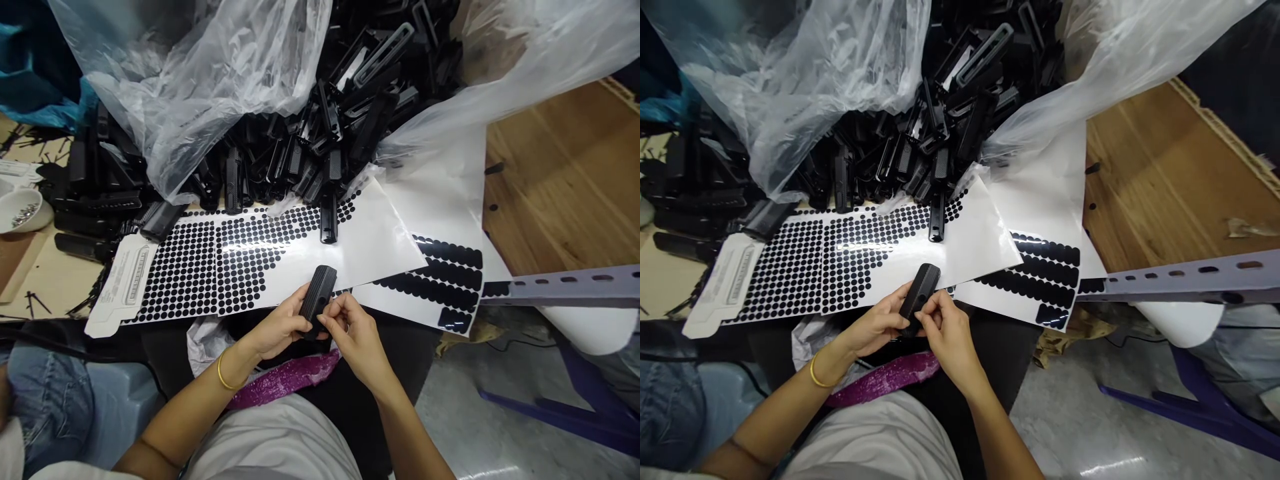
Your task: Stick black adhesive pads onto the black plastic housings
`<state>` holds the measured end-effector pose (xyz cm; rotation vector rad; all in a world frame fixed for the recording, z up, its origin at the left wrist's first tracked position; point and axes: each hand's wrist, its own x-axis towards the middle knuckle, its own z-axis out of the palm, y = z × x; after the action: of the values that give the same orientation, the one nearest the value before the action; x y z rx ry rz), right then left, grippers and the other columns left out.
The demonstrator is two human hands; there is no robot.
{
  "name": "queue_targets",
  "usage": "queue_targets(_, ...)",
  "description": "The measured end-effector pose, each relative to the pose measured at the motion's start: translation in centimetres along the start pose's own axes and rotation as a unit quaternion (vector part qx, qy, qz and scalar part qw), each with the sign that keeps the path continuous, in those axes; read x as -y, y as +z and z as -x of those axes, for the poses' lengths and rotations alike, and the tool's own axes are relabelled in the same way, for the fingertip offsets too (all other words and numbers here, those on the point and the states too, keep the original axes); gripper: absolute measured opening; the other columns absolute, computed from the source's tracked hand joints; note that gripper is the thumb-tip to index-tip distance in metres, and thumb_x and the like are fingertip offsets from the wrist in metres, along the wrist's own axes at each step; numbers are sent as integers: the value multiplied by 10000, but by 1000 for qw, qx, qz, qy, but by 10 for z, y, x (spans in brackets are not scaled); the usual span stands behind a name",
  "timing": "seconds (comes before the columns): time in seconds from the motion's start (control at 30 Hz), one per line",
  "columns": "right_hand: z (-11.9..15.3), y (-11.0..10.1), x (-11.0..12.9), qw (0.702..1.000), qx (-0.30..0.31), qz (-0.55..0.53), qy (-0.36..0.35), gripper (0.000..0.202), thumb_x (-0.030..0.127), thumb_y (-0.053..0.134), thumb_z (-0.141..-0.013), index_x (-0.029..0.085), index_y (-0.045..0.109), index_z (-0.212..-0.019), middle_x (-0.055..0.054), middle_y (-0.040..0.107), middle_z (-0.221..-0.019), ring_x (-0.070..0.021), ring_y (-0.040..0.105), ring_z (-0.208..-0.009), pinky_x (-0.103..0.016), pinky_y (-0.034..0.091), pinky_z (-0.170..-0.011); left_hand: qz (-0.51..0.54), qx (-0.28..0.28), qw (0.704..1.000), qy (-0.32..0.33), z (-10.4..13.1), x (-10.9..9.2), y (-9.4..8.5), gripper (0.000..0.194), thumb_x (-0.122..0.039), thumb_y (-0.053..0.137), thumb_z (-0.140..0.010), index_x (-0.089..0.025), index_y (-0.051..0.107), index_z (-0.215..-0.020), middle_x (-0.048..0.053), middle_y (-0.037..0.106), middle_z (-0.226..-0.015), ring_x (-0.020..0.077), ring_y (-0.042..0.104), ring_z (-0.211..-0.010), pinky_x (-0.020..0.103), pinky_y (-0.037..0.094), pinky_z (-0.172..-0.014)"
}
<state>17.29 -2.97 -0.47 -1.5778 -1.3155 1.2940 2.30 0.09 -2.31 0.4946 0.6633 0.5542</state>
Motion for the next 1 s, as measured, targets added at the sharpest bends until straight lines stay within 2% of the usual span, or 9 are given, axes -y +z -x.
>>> queue_targets(0.1,0,0,1,1000,-7,2,-5,182,237,545,-796,223,394,-695,48,467,-636,-93,388,-525,-225,358,-507,-35,23,999,19,1,-2,0,792,2,559,-671,-326,365,-1365,21,564,-1190,129,554,-901,234,442,-767)
queue_targets(0.37,-4,3,5,1000,-22,7,-13,186,241,563,-773,226,399,-687,48,506,-629,-91,409,-491,-231,373,-495,-85,33,995,46,2,-6,-1,845,-39,599,-699,-336,255,-1412,34,450,-1334,180,459,-1133,279,385,-909)
queue_targets(0.47,-4,5,5,999,-26,16,-19,185,253,558,-775,232,395,-691,44,508,-630,-100,420,-498,-240,384,-501,-87,38,994,44,1,-7,-4,826,-46,599,-705,-350,275,-1401,30,433,-1350,170,486,-1070,283,392,-888)
queue_targets(0.57,-5,7,6,998,-30,38,-29,194,256,544,-782,237,380,-680,51,479,-602,-107,432,-494,-242,379,-495,-74,42,996,33,1,-7,-8,822,-17,591,-674,-345,327,-1379,27,476,-1301,135,523,-917,240,423,-777)
queue_targets(0.7,-8,7,9,993,-29,107,-44,180,231,518,-787,241,376,-676,53,459,-576,-116,432,-495,-241,343,-483,8,44,999,-4,0,-8,-11,859,3,521,-587,-344,364,-1357,8,552,-1187,79,511,-726,184,422,-649)
queue_targets(0.8,-10,6,11,989,-20,140,-48,174,206,497,-786,245,364,-681,50,451,-567,-127,435,-505,-245,331,-483,52,37,998,-11,0,-8,-9,855,-23,502,-577,-333,358,-1362,11,563,-1175,112,543,-833,203,445,-709)
queue_targets(0.9,-10,6,12,986,-14,154,-56,175,202,482,-792,248,351,-685,47,448,-568,-136,443,-518,-249,333,-486,10,19,1000,-7,0,-8,-8,811,-39,579,-652,-321,344,-1375,25,566,-1171,133,540,-925,202,441,-738)
queue_targets(1.0,-7,9,13,983,-18,167,-71,166,188,479,-791,247,362,-689,37,463,-594,-148,468,-554,-259,352,-505,-37,15,999,17,0,-5,-9,806,-83,656,-690,-324,328,-1386,29,569,-1162,120,540,-894,189,432,-716)
